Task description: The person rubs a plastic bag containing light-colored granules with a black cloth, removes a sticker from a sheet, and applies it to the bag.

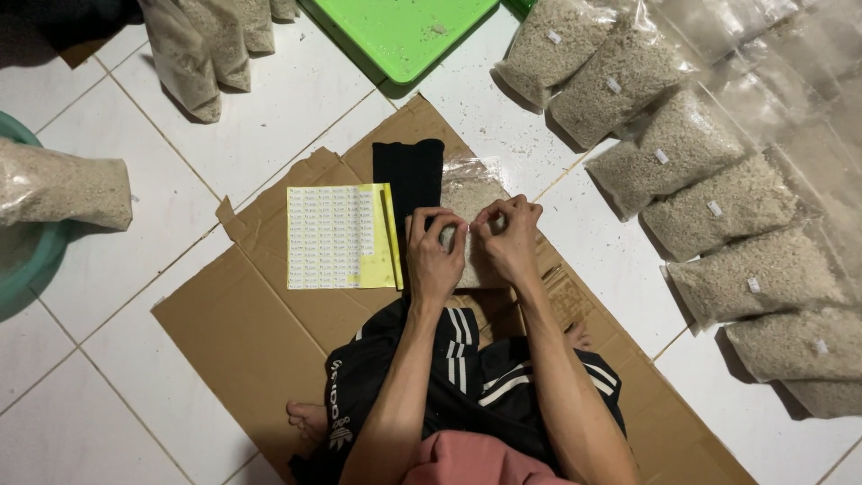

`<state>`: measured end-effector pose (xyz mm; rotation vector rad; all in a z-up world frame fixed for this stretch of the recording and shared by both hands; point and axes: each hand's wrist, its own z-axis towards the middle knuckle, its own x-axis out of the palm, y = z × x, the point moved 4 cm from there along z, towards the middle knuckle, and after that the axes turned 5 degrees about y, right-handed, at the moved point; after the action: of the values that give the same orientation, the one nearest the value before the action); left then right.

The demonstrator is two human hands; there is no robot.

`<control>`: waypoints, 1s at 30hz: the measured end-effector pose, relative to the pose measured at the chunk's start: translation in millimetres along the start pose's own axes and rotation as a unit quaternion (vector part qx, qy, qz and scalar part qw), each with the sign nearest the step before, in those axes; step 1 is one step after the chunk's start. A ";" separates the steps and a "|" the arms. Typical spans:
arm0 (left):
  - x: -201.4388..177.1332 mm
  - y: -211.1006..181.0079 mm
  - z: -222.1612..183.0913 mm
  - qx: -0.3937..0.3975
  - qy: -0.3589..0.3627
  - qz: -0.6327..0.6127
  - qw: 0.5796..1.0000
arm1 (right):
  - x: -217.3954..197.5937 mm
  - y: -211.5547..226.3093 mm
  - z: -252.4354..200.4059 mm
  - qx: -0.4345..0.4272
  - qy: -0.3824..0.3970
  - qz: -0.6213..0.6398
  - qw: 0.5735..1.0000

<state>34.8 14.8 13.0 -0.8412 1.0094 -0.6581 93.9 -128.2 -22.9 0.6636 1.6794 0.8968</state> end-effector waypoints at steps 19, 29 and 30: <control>-2.4 -7.9 1.0 -0.022 -0.027 -0.015 0.999 | -0.1 0.1 0.7 -0.011 0.000 0.010 1.000; -1.9 -5.9 0.7 -0.049 -0.039 -0.030 0.998 | -0.6 -0.1 1.7 -0.002 -0.001 0.041 0.999; -1.7 -5.7 -0.1 -0.049 -0.039 -0.030 0.998 | 1.8 -6.7 2.1 -0.002 -0.001 0.041 0.999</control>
<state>33.5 13.1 18.6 -0.9794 0.9549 -0.6250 95.5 -130.1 -29.7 0.7361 1.6579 0.9567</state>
